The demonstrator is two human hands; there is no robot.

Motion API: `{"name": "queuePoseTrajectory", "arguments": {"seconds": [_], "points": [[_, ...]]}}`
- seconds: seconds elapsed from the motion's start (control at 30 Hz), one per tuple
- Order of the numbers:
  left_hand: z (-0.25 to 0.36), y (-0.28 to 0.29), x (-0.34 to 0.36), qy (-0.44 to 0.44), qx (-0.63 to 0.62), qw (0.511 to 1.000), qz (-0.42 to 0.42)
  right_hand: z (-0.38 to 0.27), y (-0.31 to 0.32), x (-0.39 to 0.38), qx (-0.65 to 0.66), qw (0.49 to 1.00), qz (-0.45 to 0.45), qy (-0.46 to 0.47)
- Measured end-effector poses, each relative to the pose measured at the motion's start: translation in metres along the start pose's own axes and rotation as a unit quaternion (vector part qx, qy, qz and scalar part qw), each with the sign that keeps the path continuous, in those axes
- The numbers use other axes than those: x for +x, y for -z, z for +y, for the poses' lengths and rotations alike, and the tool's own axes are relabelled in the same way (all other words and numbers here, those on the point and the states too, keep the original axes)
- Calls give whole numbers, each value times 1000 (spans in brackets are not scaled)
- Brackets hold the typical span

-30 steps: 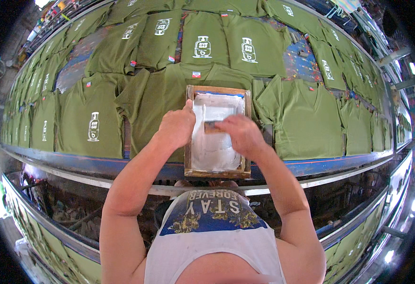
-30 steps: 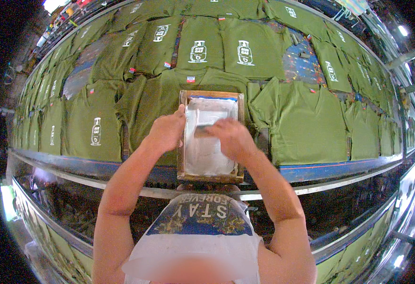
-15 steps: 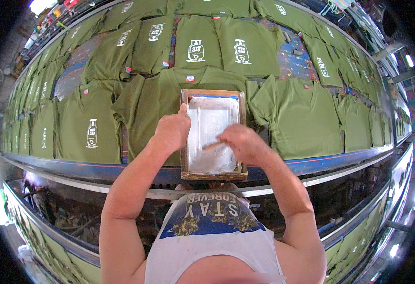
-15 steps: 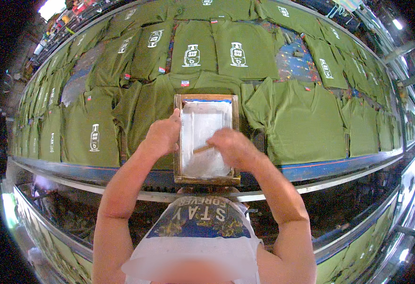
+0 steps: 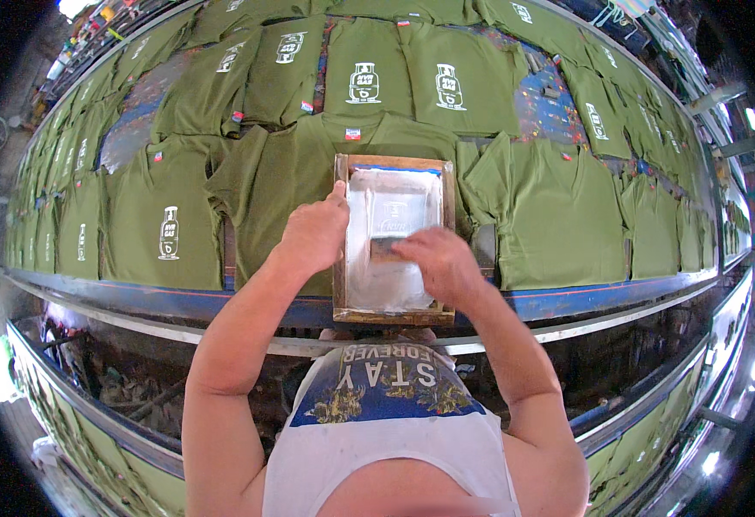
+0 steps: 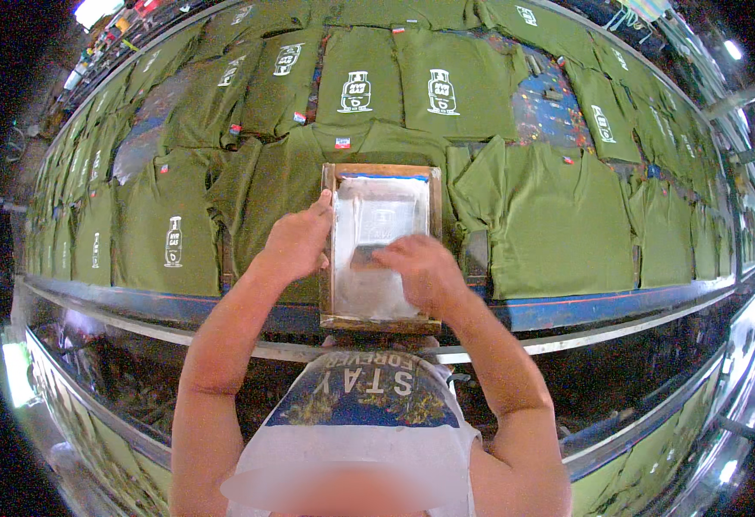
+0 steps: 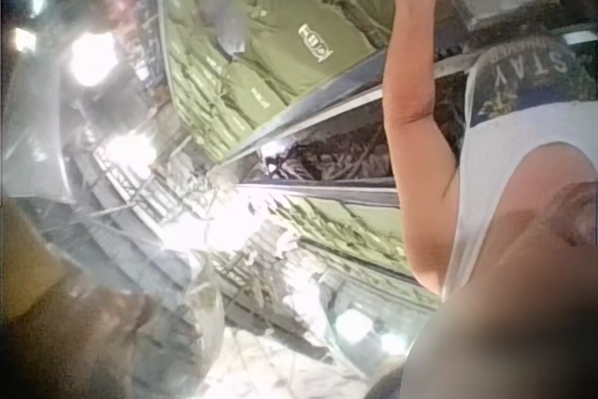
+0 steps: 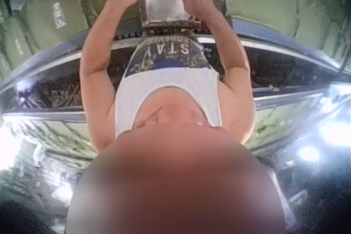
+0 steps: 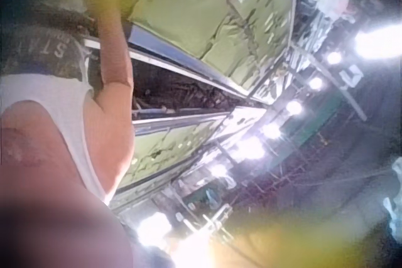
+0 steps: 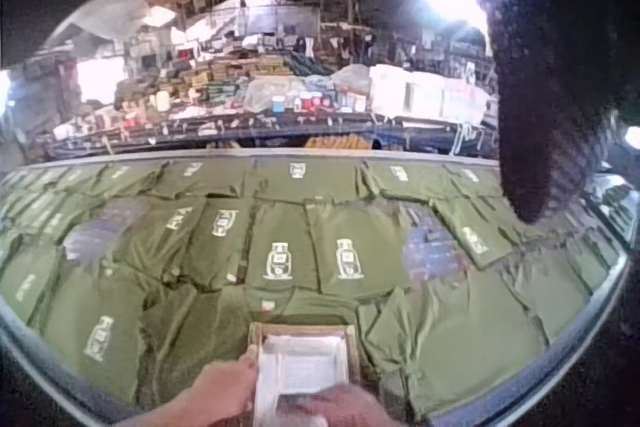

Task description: The person uses a squeegee to press white ink through a rectangular screen-printing frame onto a green t-shirt laid on a table. The person repeatedly wipes the squeegee and repositions the frame while working on the same shirt.

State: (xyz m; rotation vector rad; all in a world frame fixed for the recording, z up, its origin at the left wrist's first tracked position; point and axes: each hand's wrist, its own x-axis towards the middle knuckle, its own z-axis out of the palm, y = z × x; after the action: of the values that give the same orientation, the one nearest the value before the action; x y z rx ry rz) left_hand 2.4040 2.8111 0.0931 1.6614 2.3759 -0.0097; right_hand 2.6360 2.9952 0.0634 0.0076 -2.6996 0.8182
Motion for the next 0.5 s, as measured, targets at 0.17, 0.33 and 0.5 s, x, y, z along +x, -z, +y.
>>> {"name": "queuePoseTrajectory", "arguments": {"seconds": [0.17,0.33,0.5], "points": [[-2,1,-3,39,-71,996,-31,-56,0,-47,21,998,-50,-23],[-22,-27,-23,3,-174,978,113,-55,5,-41,-1,996,-85,-3],[-10,-78,-57,93,-430,875,202,5,26,12,32,991,-126,-3]]}}
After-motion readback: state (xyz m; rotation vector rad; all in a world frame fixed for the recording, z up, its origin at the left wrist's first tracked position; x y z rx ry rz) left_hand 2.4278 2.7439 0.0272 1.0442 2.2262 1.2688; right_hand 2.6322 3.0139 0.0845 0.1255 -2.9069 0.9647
